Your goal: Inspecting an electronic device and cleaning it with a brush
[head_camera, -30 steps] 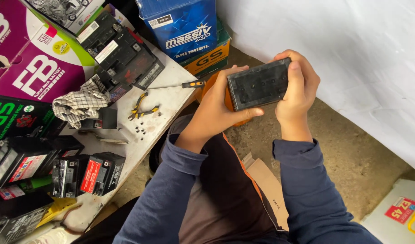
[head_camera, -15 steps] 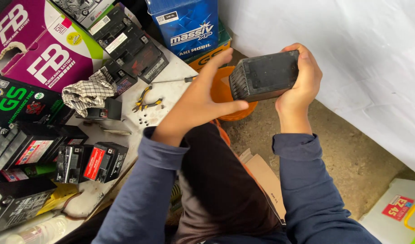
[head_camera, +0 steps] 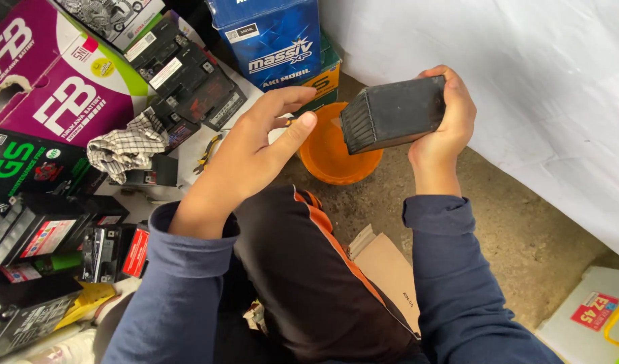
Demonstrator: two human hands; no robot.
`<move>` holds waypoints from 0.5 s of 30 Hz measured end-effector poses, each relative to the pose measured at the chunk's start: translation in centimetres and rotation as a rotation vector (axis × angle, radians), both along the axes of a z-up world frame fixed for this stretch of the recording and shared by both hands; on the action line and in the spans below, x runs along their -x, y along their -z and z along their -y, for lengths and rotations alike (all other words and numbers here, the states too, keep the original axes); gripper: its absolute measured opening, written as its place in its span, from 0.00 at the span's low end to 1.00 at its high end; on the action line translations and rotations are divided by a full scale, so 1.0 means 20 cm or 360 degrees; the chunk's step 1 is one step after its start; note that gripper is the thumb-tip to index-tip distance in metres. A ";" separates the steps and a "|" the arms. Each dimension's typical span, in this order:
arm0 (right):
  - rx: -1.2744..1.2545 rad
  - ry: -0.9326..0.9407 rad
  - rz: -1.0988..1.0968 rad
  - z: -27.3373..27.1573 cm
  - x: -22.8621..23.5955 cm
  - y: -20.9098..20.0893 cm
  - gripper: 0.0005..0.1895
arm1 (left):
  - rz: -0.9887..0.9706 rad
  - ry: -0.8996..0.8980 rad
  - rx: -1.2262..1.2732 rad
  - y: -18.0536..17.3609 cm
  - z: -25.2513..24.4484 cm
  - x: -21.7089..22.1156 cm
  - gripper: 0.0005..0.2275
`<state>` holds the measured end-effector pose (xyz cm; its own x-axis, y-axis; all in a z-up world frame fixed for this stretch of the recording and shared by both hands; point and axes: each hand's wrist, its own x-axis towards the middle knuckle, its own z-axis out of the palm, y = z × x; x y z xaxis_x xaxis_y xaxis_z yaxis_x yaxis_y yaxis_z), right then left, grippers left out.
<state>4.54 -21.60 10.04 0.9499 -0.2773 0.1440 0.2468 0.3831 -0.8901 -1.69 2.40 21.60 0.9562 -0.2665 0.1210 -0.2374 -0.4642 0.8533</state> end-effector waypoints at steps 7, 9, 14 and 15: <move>0.0028 -0.0031 0.0066 -0.06 -0.01 -0.06 0.17 | 0.0127 -0.0032 0.0117 0.01 -0.01 0.01 0.15; 0.0096 -0.0063 0.0032 -0.09 -0.01 -0.11 0.20 | 0.0137 -0.0045 0.0147 0.05 0.01 0.00 0.18; 0.0200 -0.0079 0.0116 -0.13 -0.01 -0.14 0.18 | 0.0239 0.0008 0.0394 0.17 0.05 0.00 0.20; 0.0218 -0.0080 0.0120 -0.14 -0.01 -0.16 0.18 | 0.0271 -0.0029 0.0432 0.20 0.06 0.00 0.21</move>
